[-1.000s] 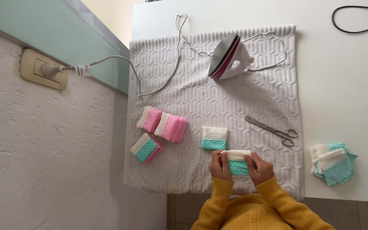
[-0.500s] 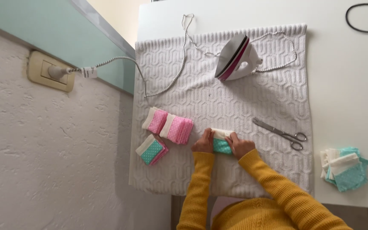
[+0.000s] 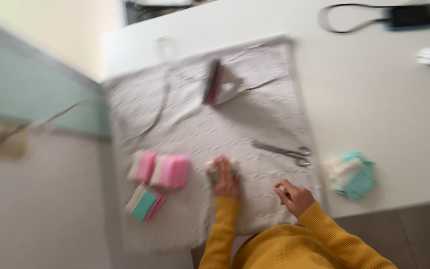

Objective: The person folds small pieces of pink and teal patterned fabric into neat rectangular stacks on a white table. They use scissors to trim the edges of the fabric pieces and arrange the finished items in piles.

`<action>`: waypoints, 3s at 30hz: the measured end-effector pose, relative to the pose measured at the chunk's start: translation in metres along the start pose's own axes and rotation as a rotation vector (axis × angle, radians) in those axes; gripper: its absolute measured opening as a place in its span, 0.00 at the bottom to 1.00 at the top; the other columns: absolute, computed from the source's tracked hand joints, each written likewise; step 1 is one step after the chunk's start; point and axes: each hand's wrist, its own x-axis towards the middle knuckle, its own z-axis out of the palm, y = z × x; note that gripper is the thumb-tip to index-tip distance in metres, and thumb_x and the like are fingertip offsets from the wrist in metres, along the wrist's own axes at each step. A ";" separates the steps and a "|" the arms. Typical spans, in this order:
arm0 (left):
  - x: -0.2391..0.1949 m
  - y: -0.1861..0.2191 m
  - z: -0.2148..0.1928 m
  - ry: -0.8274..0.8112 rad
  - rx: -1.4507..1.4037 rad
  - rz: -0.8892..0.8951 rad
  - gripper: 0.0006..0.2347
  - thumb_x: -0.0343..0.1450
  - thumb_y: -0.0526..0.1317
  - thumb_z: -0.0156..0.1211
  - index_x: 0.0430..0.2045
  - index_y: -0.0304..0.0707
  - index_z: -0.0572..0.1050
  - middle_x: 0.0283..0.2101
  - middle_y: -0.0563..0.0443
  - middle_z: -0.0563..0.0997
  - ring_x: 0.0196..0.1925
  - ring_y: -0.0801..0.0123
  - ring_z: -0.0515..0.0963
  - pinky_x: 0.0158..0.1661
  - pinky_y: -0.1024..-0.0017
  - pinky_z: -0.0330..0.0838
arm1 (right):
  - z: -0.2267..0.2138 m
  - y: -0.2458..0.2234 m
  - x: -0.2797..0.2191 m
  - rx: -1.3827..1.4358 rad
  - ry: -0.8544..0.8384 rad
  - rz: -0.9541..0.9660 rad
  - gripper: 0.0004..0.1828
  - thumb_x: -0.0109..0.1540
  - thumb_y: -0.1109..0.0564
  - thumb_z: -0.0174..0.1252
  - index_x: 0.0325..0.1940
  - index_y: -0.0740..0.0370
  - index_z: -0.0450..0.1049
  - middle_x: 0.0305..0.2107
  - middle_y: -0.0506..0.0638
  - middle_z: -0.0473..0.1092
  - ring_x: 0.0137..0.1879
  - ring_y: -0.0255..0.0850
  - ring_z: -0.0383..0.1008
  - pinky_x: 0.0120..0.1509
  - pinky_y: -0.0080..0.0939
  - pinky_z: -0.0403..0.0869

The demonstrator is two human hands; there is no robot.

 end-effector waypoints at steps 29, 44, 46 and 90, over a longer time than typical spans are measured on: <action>-0.009 0.132 -0.108 -0.325 -1.966 -0.498 0.13 0.75 0.36 0.64 0.52 0.28 0.79 0.48 0.43 0.84 0.48 0.70 0.82 0.51 0.72 0.79 | -0.107 -0.059 -0.048 -0.136 0.341 -0.792 0.18 0.56 0.63 0.63 0.50 0.54 0.80 0.43 0.47 0.75 0.45 0.41 0.80 0.46 0.40 0.81; -0.015 0.089 -0.143 -0.157 -1.936 -0.550 0.08 0.73 0.33 0.66 0.43 0.27 0.82 0.40 0.42 0.86 0.41 0.69 0.85 0.44 0.73 0.82 | -0.081 -0.084 -0.041 -0.083 0.344 -0.896 0.11 0.57 0.62 0.65 0.44 0.57 0.80 0.39 0.47 0.75 0.41 0.37 0.80 0.40 0.35 0.80; -0.016 0.090 -0.143 -0.162 -1.907 -0.553 0.08 0.73 0.33 0.67 0.42 0.27 0.82 0.40 0.42 0.86 0.40 0.69 0.86 0.44 0.72 0.83 | -0.081 -0.082 -0.041 -0.083 0.343 -0.904 0.11 0.57 0.62 0.64 0.44 0.57 0.79 0.39 0.47 0.75 0.42 0.37 0.79 0.41 0.35 0.79; 0.003 0.078 -0.145 0.595 -1.072 -0.345 0.14 0.67 0.42 0.70 0.28 0.39 0.66 0.25 0.55 0.74 0.24 0.75 0.78 0.25 0.76 0.73 | -0.009 -0.084 -0.061 0.037 0.334 -0.769 0.23 0.49 0.67 0.67 0.44 0.60 0.66 0.34 0.54 0.68 0.37 0.47 0.73 0.38 0.43 0.74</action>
